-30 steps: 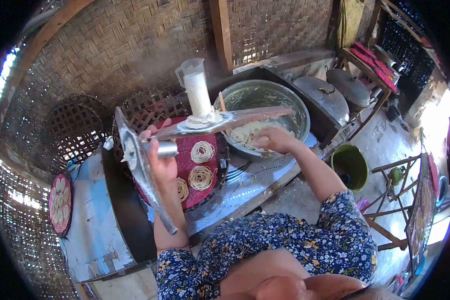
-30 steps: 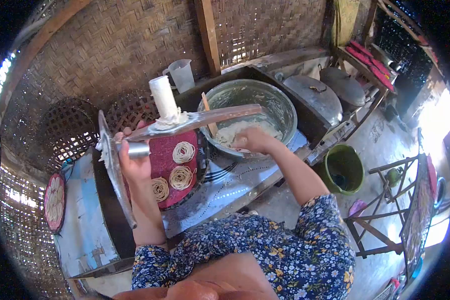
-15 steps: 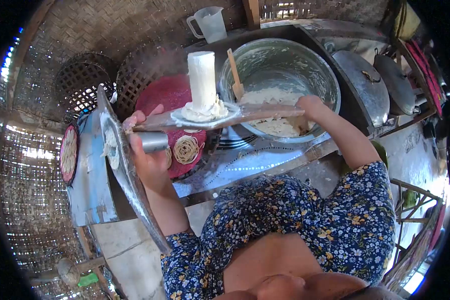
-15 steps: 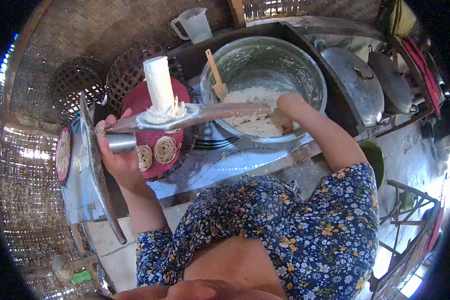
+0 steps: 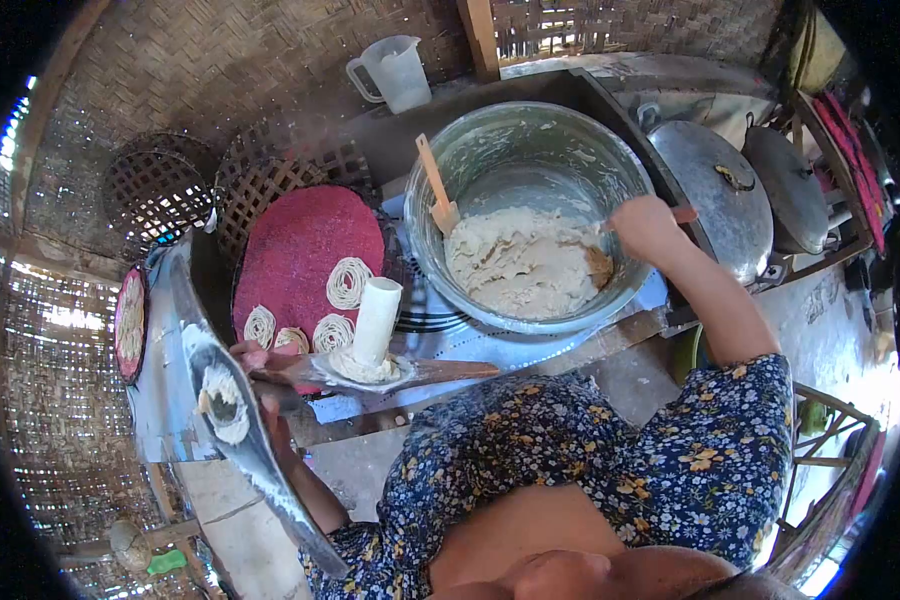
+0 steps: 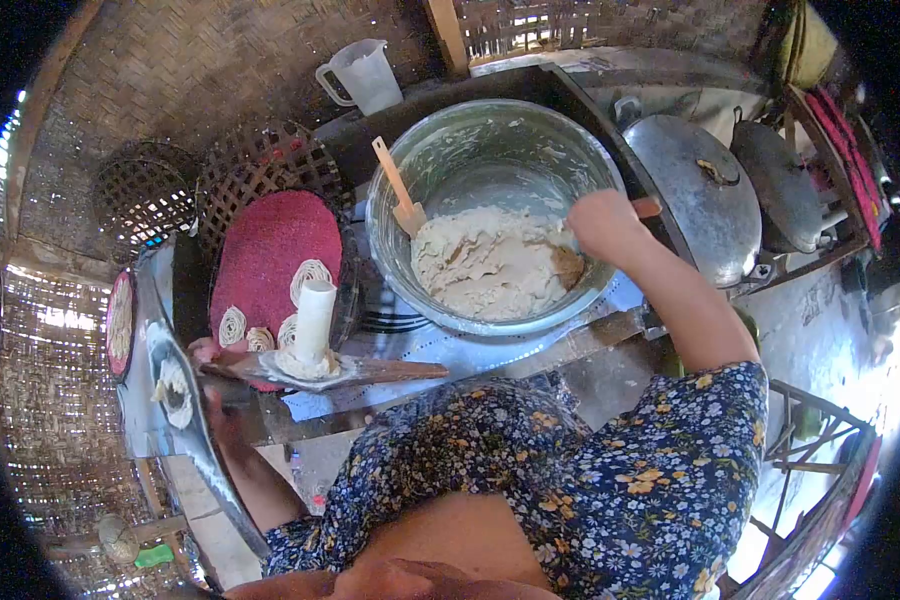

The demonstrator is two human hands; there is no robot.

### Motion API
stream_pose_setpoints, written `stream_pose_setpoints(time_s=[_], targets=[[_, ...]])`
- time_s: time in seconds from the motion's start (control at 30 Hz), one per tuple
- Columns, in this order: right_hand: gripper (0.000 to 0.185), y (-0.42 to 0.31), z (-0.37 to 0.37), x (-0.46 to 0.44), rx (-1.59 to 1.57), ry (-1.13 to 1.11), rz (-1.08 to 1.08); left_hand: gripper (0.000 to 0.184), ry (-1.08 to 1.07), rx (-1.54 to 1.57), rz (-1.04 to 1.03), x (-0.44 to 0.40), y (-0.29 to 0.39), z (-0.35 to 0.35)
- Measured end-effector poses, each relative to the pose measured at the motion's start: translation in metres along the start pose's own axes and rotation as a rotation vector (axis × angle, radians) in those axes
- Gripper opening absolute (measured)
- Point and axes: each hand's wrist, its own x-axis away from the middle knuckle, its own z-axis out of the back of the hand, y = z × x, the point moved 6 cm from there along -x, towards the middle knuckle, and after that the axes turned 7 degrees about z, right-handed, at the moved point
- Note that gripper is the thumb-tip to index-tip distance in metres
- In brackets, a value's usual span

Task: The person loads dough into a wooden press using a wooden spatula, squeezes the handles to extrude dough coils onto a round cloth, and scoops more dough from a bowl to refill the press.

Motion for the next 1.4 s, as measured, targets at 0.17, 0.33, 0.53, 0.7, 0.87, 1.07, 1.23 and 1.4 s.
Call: stream_pose_setpoints(time_s=[0.17, 0.33, 0.53, 0.7, 0.87, 1.07, 1.23, 1.4], targets=[[0.012, -0.019, -0.046, -0.016, -0.089, 0.108, 0.083, 0.048, 0.031, -0.04, 0.062, -0.002, -0.018, -0.001], [0.015, -0.039, -0.046, -0.022, -0.174, -0.062, 0.092, 0.048, 0.013, -0.224, -0.098, -0.006, -0.017, -0.011], [0.022, -0.046, -0.063, -0.026, -0.224, -0.053, 0.084, 0.054, -0.333, 0.463, 0.205, -0.009, -0.053, -0.018], [0.037, -0.037, -0.044, -0.014, -0.318, -0.126, 0.003, 0.031, -0.335, 0.135, 0.138, -0.011, -0.038, -0.039], [0.044, -0.006, 0.01, 0.015, -0.592, -0.104, 0.089, 0.033, -0.334, -0.082, 0.167, -0.019, -0.057, -0.049], [0.039, 0.009, 0.078, 0.034, -1.168, 0.161, 0.518, 0.05, -0.436, -0.341, 0.281, -0.051, -0.051, -0.1], [0.038, 0.002, 0.129, 0.038, -1.204, -0.064, 0.576, 0.047, -0.505, -0.514, 0.085, -0.07, -0.03, -0.156], [0.028, -0.045, 0.22, 0.052, -0.387, 0.452, 0.649, 0.039, -0.498, -0.627, 0.039, -0.059, -0.016, -0.145]])
